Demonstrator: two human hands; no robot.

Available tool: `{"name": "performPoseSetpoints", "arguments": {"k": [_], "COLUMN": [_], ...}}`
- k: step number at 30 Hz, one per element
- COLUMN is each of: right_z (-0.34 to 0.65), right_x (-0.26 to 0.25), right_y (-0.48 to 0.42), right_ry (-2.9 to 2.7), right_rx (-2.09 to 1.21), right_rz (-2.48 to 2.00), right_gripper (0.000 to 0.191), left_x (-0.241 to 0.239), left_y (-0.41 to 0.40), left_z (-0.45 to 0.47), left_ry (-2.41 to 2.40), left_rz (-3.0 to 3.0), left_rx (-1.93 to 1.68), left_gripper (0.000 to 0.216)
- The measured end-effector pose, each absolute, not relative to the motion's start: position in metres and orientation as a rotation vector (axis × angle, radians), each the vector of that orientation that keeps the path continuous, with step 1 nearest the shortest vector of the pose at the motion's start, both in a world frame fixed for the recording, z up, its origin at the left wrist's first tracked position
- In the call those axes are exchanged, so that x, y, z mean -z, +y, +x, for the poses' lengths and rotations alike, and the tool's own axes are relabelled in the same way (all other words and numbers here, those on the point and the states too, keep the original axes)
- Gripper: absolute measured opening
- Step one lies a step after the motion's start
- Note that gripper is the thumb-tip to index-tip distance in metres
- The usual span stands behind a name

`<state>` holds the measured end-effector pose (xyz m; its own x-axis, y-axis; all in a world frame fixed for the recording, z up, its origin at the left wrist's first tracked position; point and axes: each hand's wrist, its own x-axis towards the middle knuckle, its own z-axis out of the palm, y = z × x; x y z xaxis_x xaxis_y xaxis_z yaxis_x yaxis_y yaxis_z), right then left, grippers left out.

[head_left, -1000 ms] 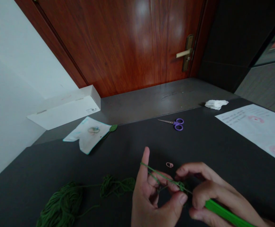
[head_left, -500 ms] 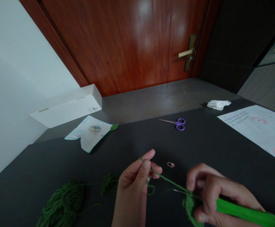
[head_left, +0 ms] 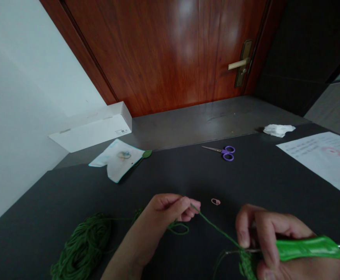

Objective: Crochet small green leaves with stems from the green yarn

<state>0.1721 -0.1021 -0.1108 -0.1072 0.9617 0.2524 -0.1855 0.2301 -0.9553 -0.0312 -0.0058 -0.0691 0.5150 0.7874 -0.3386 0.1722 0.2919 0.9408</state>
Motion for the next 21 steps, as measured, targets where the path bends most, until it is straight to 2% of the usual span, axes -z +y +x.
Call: {"name": "performPoseSetpoints", "arguments": {"k": [2, 5, 10, 14, 17, 21], "right_z": [0.174, 0.176, 0.178, 0.176, 0.172, 0.169], "right_x": [0.108, 0.104, 0.102, 0.104, 0.106, 0.109], "right_y": [-0.102, -0.102, -0.099, -0.097, -0.097, -0.098], "right_ry": [-1.299, -1.33, -1.42, -1.354, -1.294, -1.247], "right_rx": [-1.191, -1.195, -1.23, -1.246, -1.282, -1.345], "right_rz": [-0.835, -0.829, -0.862, -0.858, -0.854, -0.807], "right_gripper": [0.03, 0.031, 0.036, 0.041, 0.046, 0.055], "left_x": [0.062, 0.06, 0.087, 0.087, 0.069, 0.066], "left_y": [0.002, 0.012, 0.016, 0.003, -0.016, -0.043], "left_z": [-0.042, -0.058, -0.078, -0.076, -0.057, -0.02], "left_ry": [0.969, 1.154, 1.512, 1.482, 1.315, 0.598], "left_rz": [1.186, 1.231, 1.91, 2.167, 2.04, 1.481], "left_rx": [-0.521, -0.675, -0.654, -0.505, -0.668, -0.77], "left_gripper": [0.033, 0.029, 0.047, 0.055, 0.045, 0.042]}}
